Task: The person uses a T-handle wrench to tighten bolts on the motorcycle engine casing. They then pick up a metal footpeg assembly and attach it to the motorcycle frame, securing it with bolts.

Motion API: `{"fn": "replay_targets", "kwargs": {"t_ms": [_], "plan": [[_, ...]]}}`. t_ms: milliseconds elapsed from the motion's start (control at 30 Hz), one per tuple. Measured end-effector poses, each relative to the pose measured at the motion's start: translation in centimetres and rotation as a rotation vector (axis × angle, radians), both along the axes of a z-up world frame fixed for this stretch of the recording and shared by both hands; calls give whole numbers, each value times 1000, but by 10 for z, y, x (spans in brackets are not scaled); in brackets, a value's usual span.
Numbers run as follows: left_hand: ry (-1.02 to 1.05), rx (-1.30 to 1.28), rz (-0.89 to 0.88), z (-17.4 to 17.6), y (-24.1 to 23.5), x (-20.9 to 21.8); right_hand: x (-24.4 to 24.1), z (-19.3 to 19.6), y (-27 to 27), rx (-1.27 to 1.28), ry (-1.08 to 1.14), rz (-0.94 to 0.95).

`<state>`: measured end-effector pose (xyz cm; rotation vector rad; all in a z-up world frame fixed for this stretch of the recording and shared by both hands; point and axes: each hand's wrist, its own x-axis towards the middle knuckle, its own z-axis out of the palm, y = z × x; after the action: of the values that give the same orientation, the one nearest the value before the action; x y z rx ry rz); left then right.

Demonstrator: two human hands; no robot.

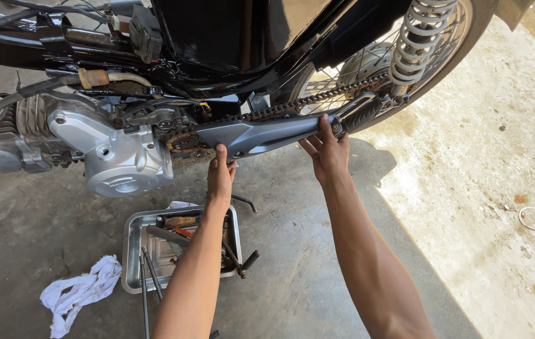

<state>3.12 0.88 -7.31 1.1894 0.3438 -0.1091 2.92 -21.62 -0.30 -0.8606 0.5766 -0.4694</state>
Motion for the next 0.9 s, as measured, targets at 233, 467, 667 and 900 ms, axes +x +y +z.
{"fn": "replay_targets", "kwargs": {"t_ms": [233,467,667,900], "plan": [[29,-200,23,35,-9,-12,-3,2,-1,7,3,15],[32,-136,-62,35,0,-14,-6,-1,-4,39,-14,28],[53,4,-52,28,3,-16,-12,-9,-6,87,-19,51],[43,-103,17,16,5,-10,-15,-6,0,98,-12,68]]}}
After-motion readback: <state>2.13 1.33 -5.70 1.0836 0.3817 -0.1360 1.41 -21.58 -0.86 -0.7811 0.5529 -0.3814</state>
